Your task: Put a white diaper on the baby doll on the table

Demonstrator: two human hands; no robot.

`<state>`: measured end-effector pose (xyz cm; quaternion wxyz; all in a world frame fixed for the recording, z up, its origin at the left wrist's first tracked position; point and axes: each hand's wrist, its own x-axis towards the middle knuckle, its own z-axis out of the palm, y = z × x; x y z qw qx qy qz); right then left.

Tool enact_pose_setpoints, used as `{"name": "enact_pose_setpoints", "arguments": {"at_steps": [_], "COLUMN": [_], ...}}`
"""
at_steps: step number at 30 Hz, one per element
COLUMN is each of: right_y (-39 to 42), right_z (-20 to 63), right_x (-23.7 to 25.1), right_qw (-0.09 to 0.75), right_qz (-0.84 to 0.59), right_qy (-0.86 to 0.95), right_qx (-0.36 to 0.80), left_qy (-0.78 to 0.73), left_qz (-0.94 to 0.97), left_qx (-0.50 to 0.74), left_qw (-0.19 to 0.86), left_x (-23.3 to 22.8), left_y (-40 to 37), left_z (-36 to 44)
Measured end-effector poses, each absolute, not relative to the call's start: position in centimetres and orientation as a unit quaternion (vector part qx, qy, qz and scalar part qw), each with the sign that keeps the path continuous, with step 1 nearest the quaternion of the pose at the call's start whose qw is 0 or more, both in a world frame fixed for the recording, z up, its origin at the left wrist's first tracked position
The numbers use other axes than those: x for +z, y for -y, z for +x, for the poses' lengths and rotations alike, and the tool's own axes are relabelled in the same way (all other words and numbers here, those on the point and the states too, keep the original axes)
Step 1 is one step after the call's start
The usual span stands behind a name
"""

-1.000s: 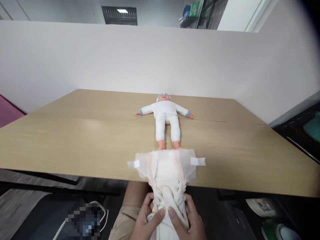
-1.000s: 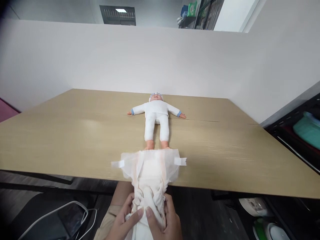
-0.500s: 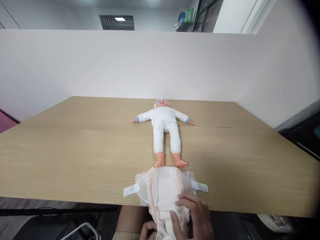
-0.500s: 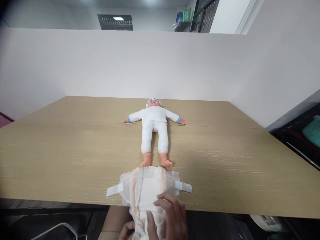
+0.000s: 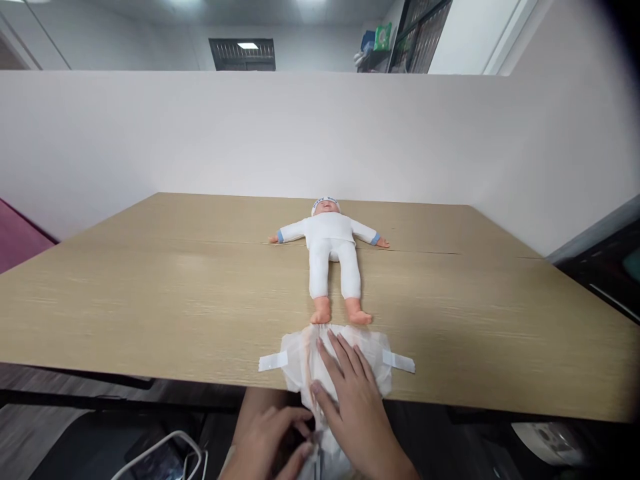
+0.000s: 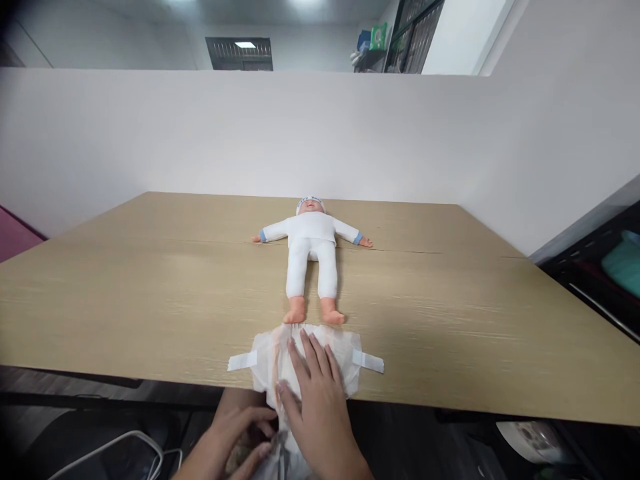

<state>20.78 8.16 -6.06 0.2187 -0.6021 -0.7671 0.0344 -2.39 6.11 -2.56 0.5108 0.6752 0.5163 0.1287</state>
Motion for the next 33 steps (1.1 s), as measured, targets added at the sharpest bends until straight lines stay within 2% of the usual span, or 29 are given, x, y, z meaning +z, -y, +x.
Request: {"name": "enact_pose_setpoints", "arguments": {"at_steps": [4,7,10,13,20,24,29,33], "right_y": [-8.2,-8.2,-8.3,-8.4,-9.5,-9.7,-9.7,-10.0], "right_z": [20.8,20.8,20.9,21.2,22.8,23.4,23.6,23.7], "right_x": [-5.8,-5.6,-5.5,-5.2,-3.7,-3.4,-3.6,-3.7], "right_qw": [0.214,0.209,0.212,0.207,0.168,0.151,0.149,0.138], "right_qz": [-0.607,-0.605,-0.61,-0.607,-0.579,-0.57,-0.561,-0.558], "right_qy": [0.763,0.765,0.759,0.761,0.787,0.795,0.803,0.804], "right_qx": [0.05,0.065,0.079,0.097,0.13,0.141,0.133,0.149], "left_qy": [-0.459,-0.438,-0.433,-0.424,-0.222,-0.092,-0.059,-0.044], "left_qz": [0.76,0.812,0.864,0.888,0.969,0.993,0.995,0.992], "left_qx": [0.202,0.258,0.233,0.175,0.081,0.026,0.065,0.097], "left_qw": [0.413,0.285,0.11,0.022,-0.076,-0.075,-0.038,-0.062], "left_x": [1.7,2.3,1.2,-0.1,0.7,1.4,1.2,0.9], "left_y": [-10.1,-15.0,-21.0,-25.8,-30.2,-31.8,-32.8,-32.9], "left_z": [-3.1,-2.2,-0.3,2.2,6.6,8.1,9.5,10.5]}}
